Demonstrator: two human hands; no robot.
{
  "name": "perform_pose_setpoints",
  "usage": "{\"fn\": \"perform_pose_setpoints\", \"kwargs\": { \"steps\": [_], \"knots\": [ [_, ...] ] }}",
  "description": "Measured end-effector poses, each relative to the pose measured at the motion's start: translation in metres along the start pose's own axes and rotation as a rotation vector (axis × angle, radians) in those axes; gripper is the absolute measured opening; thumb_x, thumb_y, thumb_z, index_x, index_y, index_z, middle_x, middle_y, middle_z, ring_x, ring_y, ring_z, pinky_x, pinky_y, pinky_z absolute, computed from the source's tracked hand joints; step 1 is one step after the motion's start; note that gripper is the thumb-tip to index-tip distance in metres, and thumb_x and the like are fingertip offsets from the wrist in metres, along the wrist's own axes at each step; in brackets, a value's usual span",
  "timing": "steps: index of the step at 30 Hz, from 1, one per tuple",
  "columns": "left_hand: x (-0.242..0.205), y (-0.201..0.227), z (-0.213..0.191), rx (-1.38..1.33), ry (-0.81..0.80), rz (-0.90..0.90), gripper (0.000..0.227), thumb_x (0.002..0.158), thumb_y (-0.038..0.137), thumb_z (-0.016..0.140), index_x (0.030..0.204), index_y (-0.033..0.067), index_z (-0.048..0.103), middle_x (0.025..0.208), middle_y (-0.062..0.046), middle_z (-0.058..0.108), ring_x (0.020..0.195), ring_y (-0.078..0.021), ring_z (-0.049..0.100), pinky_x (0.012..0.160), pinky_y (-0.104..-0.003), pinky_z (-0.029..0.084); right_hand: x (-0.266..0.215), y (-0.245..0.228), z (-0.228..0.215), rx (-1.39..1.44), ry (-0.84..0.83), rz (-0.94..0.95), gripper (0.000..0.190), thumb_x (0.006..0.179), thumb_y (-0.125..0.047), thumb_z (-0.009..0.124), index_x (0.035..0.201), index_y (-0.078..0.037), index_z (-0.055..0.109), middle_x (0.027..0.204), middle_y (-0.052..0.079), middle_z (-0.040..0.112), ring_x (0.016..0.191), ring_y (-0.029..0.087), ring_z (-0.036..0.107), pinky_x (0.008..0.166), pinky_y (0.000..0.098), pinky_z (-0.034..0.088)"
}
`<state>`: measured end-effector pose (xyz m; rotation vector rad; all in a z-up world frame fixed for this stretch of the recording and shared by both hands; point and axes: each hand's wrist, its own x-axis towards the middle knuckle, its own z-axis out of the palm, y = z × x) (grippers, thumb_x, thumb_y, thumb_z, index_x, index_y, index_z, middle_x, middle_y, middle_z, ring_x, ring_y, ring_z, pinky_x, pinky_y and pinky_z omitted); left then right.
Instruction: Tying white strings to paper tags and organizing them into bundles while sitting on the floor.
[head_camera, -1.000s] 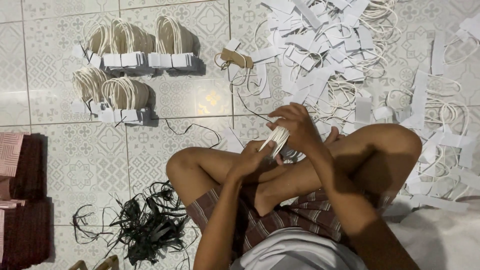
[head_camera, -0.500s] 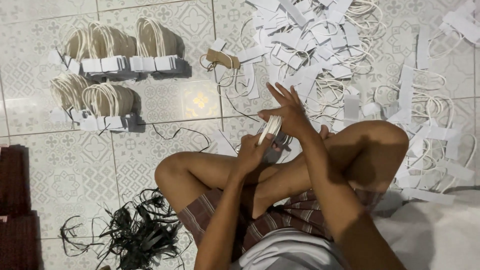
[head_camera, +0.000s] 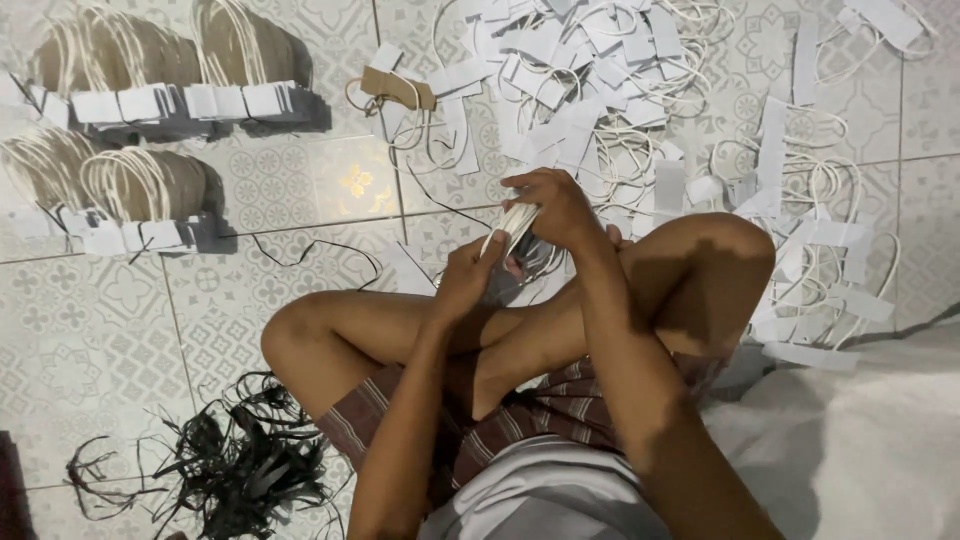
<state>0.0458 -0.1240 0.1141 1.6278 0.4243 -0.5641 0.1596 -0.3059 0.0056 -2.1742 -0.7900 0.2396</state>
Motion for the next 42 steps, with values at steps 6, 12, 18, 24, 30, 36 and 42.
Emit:
{"fn": "perform_pose_setpoints", "kwargs": {
  "steps": [6,12,18,24,30,36,42],
  "knots": [
    [-0.036,0.030,0.019,-0.155,-0.062,-0.012,0.046,0.102,0.049,0.056,0.071,0.0153,0.059,0.067,0.001,0.056,0.074,-0.0180,0.054,0.075,-0.030,0.043,-0.009,0.021,0.030,0.164,-0.012,-0.039,0.005,0.089,-0.016,0.077,0.092,-0.016,0.082,0.106,0.004,0.079,0.099,0.031,0.073,0.090,0.0458,0.054],
    [-0.015,0.002,-0.008,-0.012,-0.049,0.039,0.055,0.103,0.058,0.053,0.070,0.0157,0.062,0.065,0.001,0.059,0.070,-0.0161,0.054,0.074,-0.030,0.044,-0.002,-0.009,0.020,0.143,0.051,-0.107,0.013,0.084,-0.018,0.081,0.095,-0.010,0.082,0.105,0.005,0.079,0.097,0.029,0.073,0.089,0.0393,0.056],
    [-0.019,0.019,0.018,-0.037,0.001,0.016,0.051,0.102,0.054,0.054,0.073,0.0118,0.057,0.067,-0.004,0.055,0.077,-0.0205,0.054,0.077,-0.035,0.043,0.006,-0.034,-0.019,0.098,-0.005,-0.026,0.023,0.077,0.001,0.073,0.099,-0.003,0.080,0.098,0.010,0.079,0.097,0.033,0.072,0.092,0.0443,0.055],
    [-0.018,0.020,0.012,-0.039,-0.098,-0.054,0.059,0.100,0.058,0.053,0.069,0.0098,0.069,0.060,-0.006,0.064,0.065,-0.0163,0.054,0.069,-0.028,0.043,0.003,-0.008,0.006,0.151,0.033,0.010,0.005,0.083,-0.015,0.078,0.085,-0.011,0.081,0.093,0.004,0.079,0.090,0.030,0.073,0.083,0.0405,0.056],
    [-0.003,0.018,0.003,-0.029,-0.023,-0.001,0.052,0.106,0.050,0.051,0.072,0.0121,0.062,0.066,-0.005,0.062,0.070,-0.0178,0.054,0.071,-0.032,0.043,0.009,-0.015,0.002,0.214,0.085,-0.012,0.007,0.084,-0.016,0.080,0.084,-0.010,0.081,0.095,0.004,0.079,0.092,0.028,0.073,0.082,0.0375,0.057],
    [-0.003,0.000,0.018,0.014,-0.056,-0.069,0.050,0.101,0.052,0.056,0.074,0.0104,0.065,0.065,-0.009,0.068,0.069,-0.0198,0.057,0.071,-0.031,0.043,0.005,-0.012,0.007,0.031,-0.013,0.181,0.012,0.087,-0.021,0.070,0.090,-0.023,0.082,0.098,-0.006,0.078,0.096,0.021,0.072,0.093,0.0349,0.053],
    [-0.015,0.065,0.007,0.023,-0.101,-0.077,0.054,0.103,0.061,0.045,0.074,0.0171,0.058,0.069,-0.001,0.060,0.071,-0.0178,0.054,0.071,-0.030,0.040,0.008,-0.040,-0.013,-0.037,-0.050,0.009,0.021,0.094,-0.013,0.059,0.095,-0.014,0.080,0.099,0.000,0.079,0.103,0.022,0.068,0.100,0.0378,0.046]
  ]
}}
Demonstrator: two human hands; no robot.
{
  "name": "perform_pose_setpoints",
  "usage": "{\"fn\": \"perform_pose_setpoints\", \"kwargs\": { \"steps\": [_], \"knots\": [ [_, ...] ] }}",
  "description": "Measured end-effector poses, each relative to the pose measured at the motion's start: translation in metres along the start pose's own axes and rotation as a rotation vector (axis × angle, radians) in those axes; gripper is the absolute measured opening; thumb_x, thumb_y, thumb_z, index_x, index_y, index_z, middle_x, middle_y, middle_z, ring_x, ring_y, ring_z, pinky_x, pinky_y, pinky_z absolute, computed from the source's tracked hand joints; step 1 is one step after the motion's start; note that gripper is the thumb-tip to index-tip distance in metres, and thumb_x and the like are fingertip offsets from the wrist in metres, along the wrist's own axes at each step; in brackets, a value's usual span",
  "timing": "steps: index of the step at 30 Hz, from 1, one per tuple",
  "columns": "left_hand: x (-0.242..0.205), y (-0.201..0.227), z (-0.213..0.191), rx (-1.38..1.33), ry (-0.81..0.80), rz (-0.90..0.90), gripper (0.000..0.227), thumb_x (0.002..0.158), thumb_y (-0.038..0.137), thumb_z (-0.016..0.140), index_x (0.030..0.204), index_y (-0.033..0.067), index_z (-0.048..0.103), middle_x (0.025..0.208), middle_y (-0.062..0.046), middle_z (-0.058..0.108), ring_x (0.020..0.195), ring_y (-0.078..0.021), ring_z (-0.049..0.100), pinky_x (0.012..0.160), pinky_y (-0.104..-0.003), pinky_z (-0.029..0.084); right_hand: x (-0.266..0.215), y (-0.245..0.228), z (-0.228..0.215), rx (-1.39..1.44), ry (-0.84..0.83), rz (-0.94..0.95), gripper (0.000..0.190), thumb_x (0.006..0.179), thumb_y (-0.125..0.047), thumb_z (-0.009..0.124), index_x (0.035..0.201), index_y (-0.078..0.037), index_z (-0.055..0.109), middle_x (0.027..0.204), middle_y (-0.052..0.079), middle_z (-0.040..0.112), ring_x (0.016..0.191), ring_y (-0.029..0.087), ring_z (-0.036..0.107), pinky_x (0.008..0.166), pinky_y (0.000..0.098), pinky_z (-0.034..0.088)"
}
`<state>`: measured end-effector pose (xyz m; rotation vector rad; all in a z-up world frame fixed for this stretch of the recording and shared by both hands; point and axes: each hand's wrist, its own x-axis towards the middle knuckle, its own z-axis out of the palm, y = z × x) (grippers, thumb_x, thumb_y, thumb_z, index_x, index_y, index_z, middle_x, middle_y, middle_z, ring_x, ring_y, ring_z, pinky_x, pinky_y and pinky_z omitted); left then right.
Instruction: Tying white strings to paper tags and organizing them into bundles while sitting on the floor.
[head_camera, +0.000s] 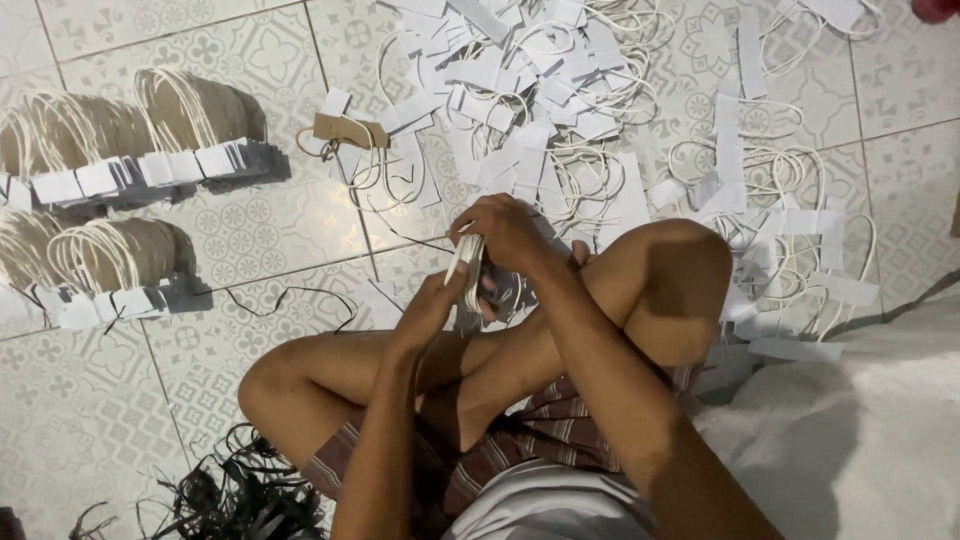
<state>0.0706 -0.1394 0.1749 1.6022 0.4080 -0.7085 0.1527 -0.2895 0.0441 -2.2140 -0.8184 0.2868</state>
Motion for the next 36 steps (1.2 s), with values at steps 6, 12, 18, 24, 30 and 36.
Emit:
{"fn": "perform_pose_setpoints", "kwargs": {
  "steps": [6,12,18,24,30,36],
  "knots": [
    [0.014,-0.026,-0.028,-0.202,-0.089,-0.038,0.047,0.093,0.050,0.069,0.098,0.0043,0.072,0.084,-0.005,0.066,0.081,-0.0178,0.061,0.084,-0.031,0.050,0.008,-0.001,0.008,-0.237,-0.125,-0.162,0.014,0.086,-0.028,0.073,0.093,-0.017,0.078,0.111,-0.004,0.074,0.114,0.017,0.061,0.108,0.0413,0.038],
    [0.034,-0.099,-0.066,-0.504,0.009,0.128,0.036,0.102,0.036,0.063,0.091,0.0029,0.071,0.065,-0.009,0.066,0.061,-0.0160,0.067,0.072,-0.029,0.053,0.007,-0.032,-0.097,-0.019,-0.279,-0.011,0.076,0.089,-0.052,0.072,0.145,-0.004,0.055,0.141,0.025,0.059,0.125,0.049,0.056,0.102,0.0608,0.041],
    [0.061,-0.180,-0.098,-0.932,0.139,0.262,0.042,0.103,0.050,0.056,0.084,0.0121,0.054,0.052,-0.005,0.051,0.065,-0.0258,0.064,0.088,-0.038,0.051,-0.016,0.084,-0.114,-0.270,-0.016,0.459,0.049,0.100,-0.040,0.067,0.143,-0.019,0.061,0.134,0.015,0.060,0.124,0.039,0.057,0.100,0.0541,0.042],
    [0.045,-0.152,-0.094,-1.110,0.119,0.320,0.038,0.101,0.044,0.057,0.080,0.0127,0.052,0.048,-0.004,0.050,0.061,-0.0233,0.067,0.105,-0.040,0.051,-0.011,0.094,-0.084,-0.327,-0.050,0.705,0.053,0.093,-0.049,0.069,0.141,-0.027,0.059,0.128,0.010,0.062,0.120,0.033,0.060,0.095,0.0517,0.041],
    [0.059,-0.168,-0.097,-1.107,0.118,0.362,0.038,0.103,0.043,0.054,0.079,0.0130,0.050,0.045,-0.005,0.048,0.057,-0.0251,0.063,0.106,-0.046,0.051,-0.012,0.120,-0.064,-0.418,-0.118,0.595,0.033,0.098,-0.031,0.068,0.126,-0.014,0.069,0.101,0.008,0.069,0.104,0.030,0.069,0.099,0.0543,0.039],
    [0.059,-0.165,-0.096,-1.085,0.111,0.394,0.038,0.103,0.042,0.053,0.078,0.0141,0.051,0.046,-0.004,0.050,0.055,-0.0236,0.064,0.102,-0.044,0.053,-0.008,0.072,-0.078,-0.107,0.044,0.595,0.020,0.095,-0.026,0.069,0.109,-0.013,0.074,0.097,0.008,0.068,0.103,0.030,0.067,0.098,0.0477,0.045]
  ]
}}
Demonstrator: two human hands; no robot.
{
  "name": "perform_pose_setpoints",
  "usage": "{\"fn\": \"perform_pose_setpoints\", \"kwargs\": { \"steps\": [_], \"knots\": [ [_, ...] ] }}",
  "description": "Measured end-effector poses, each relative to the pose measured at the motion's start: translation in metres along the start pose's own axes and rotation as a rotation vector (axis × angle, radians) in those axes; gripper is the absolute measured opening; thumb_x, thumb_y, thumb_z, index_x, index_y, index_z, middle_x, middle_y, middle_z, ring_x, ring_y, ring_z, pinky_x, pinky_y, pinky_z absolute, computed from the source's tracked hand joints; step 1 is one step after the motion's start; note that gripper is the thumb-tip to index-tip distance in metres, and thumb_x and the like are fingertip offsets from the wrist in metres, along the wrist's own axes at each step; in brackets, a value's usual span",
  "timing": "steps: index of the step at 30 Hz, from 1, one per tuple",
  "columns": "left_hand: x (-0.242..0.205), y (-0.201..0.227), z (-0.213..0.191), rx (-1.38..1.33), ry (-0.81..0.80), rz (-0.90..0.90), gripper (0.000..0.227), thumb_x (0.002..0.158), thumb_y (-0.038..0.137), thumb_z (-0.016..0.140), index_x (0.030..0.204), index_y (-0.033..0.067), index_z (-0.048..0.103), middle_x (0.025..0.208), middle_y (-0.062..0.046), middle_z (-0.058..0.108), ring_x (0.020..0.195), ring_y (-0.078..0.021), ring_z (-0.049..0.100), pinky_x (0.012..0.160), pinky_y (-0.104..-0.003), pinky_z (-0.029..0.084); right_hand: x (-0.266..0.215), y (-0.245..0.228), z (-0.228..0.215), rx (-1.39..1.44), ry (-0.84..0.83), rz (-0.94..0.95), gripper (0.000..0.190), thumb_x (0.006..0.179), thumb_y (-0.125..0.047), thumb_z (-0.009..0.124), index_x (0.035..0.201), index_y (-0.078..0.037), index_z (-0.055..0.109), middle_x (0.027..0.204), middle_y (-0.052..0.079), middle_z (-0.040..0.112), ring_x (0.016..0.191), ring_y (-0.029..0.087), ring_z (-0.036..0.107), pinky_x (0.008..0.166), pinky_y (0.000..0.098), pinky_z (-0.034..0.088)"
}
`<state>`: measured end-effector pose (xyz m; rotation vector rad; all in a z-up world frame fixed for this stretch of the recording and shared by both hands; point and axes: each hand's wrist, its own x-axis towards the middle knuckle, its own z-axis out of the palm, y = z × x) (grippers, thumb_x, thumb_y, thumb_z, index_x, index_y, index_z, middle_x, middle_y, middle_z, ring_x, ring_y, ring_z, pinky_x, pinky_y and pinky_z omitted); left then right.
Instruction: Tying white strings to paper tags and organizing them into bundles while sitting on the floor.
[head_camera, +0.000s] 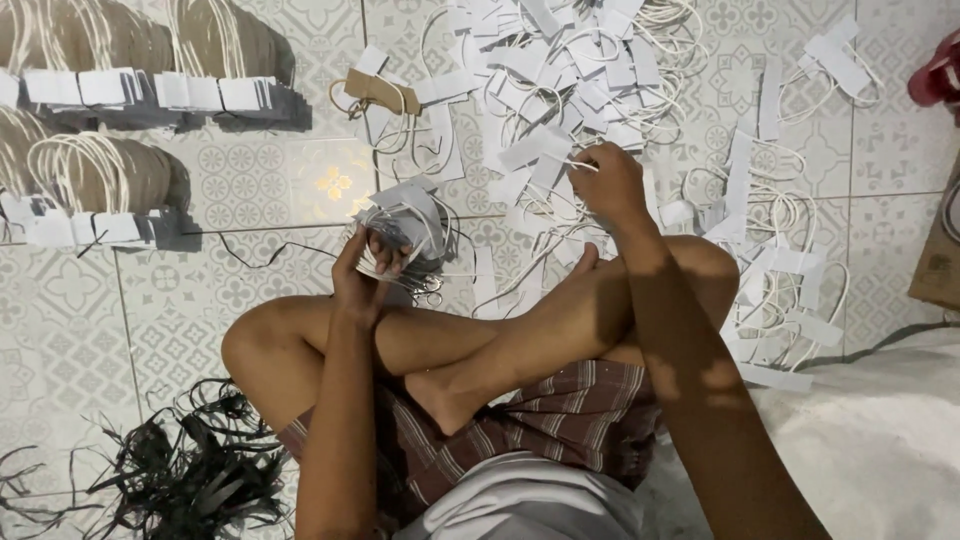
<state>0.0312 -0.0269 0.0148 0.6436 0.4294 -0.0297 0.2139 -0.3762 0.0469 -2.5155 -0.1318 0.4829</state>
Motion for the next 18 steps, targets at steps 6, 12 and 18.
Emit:
{"fn": "perform_pose_setpoints", "kwargs": {
  "steps": [6,12,18],
  "knots": [
    [0.003,-0.005,-0.007,0.009,0.020,-0.001,0.037,0.102,0.043,0.053,0.079,0.0146,0.051,0.045,-0.005,0.050,0.055,-0.0240,0.064,0.102,-0.044,0.054,-0.005,-0.017,-0.008,0.442,0.131,0.047,0.023,0.084,-0.013,0.076,0.106,-0.014,0.077,0.078,0.010,0.073,0.070,0.015,0.070,0.073,0.0302,0.057],
    [0.004,-0.006,-0.007,-0.009,0.015,0.006,0.037,0.102,0.042,0.054,0.079,0.0137,0.051,0.045,-0.007,0.051,0.054,-0.0252,0.065,0.100,-0.044,0.054,-0.004,-0.019,-0.011,0.735,0.153,0.056,0.015,0.092,-0.014,0.080,0.106,-0.011,0.077,0.090,0.011,0.076,0.075,0.011,0.072,0.071,0.0244,0.062],
    [0.001,-0.003,0.001,0.014,0.025,-0.004,0.037,0.102,0.043,0.053,0.080,0.0136,0.052,0.046,-0.006,0.051,0.056,-0.0251,0.066,0.101,-0.043,0.055,0.001,-0.009,-0.006,0.522,0.287,-0.259,0.010,0.093,-0.007,0.085,0.101,-0.012,0.082,0.092,0.012,0.074,0.084,0.017,0.069,0.079,0.0325,0.056]
  ]
}}
